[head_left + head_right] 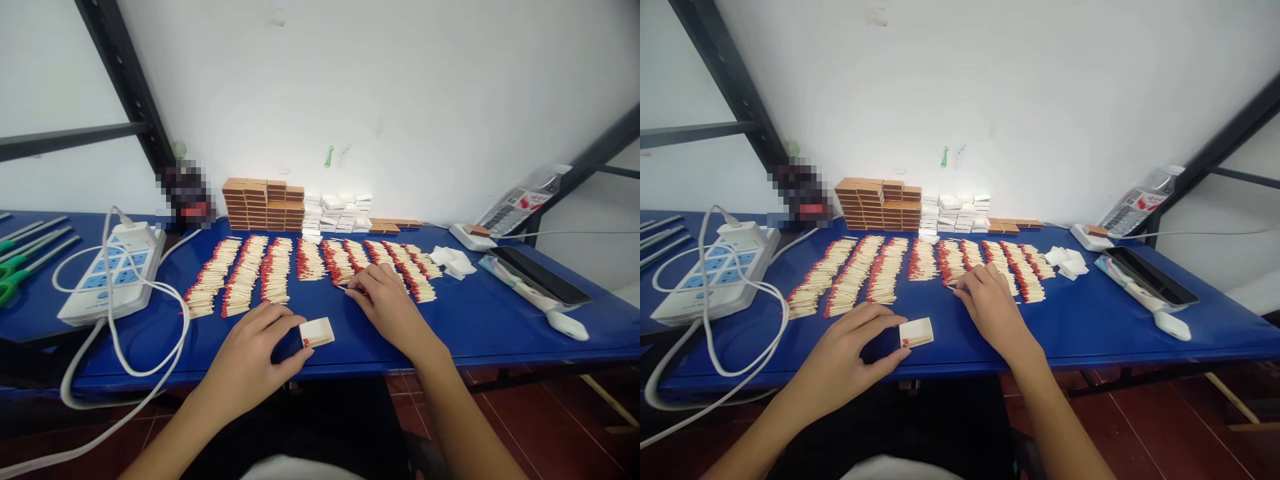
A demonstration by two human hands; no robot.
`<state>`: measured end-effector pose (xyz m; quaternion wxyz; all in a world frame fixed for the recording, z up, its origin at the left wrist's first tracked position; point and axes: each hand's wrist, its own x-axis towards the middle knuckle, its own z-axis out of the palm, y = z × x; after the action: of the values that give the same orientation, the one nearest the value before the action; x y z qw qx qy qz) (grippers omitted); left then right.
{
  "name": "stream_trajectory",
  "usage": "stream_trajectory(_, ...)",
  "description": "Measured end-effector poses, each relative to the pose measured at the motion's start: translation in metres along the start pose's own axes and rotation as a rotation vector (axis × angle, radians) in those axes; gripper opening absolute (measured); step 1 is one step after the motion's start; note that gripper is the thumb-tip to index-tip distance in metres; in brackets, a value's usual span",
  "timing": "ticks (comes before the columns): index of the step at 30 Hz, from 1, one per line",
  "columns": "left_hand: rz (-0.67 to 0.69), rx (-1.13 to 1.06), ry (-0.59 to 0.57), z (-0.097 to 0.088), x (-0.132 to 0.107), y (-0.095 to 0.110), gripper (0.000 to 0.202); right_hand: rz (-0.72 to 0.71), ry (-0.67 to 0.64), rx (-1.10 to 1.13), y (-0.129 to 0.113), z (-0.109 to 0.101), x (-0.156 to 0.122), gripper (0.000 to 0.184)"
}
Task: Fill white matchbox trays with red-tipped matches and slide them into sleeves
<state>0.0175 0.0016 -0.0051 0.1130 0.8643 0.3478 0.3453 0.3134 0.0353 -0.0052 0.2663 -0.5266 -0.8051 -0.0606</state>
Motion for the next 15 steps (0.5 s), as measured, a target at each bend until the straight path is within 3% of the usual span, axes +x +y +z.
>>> stream_trajectory(10,0.000,0.000,-0.015,-0.001,0.001,0.000,0.025,0.007,-0.061,-0.065,-0.002,0.003,-0.001,0.017)
stream_trajectory(15,-0.005,-0.002,-0.010,-0.001,0.001,0.001,0.025,-0.009,-0.054,0.004,-0.016,-0.004,-0.005,0.016)
